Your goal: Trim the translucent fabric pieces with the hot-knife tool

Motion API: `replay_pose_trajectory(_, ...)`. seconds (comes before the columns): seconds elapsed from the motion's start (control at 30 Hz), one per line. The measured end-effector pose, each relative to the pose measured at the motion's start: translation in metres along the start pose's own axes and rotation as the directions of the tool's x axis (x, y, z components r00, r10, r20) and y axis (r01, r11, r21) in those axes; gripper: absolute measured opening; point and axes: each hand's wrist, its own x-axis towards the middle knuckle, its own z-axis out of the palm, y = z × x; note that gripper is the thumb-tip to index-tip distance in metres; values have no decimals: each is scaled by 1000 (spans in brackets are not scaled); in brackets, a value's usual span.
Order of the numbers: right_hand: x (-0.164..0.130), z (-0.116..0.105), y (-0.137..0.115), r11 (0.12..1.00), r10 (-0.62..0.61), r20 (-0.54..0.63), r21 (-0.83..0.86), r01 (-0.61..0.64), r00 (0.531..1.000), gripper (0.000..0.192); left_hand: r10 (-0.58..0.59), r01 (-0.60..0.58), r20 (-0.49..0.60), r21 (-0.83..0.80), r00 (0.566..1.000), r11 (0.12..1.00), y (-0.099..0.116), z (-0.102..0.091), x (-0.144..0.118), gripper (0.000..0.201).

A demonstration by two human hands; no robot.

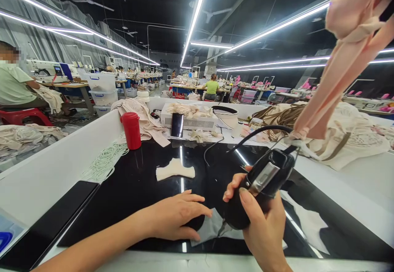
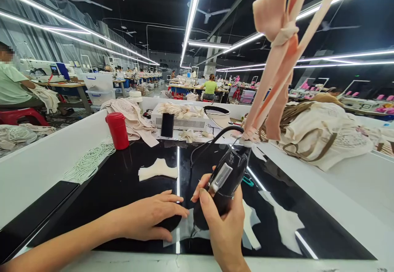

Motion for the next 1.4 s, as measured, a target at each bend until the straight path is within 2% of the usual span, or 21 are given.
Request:
replay_pose_trajectory(0.17, 3, -4, 4, 997, -76, 38, 24, 76, 996, 33, -21, 23, 37, -56, 999, 998, 0, -6, 0, 61)
replay_pose_trajectory(0.33, 6, -4, 3, 995, -94, 12, 36, 94, 995, 32, -32, 35, 31, -98, 999, 995, 0, -12, -1, 62)
replay_pose_trajectory(0.73, 14, 9, 12, 988, -135, 1, 78, 134, 991, 36, -73, 79, 63, -111, 995, 991, 0, -9, -1, 71)
replay_pose_trajectory(0.93, 17, 16, 20, 988, -131, -1, 82, 130, 991, 41, -60, 65, 42, -145, 997, 987, 0, -7, -2, 76)
replay_pose_trajectory(1.4, 14, 19, 26, 990, -113, 16, 86, 111, 994, 38, -95, 97, 30, -78, 995, 992, -1, -3, -1, 91)
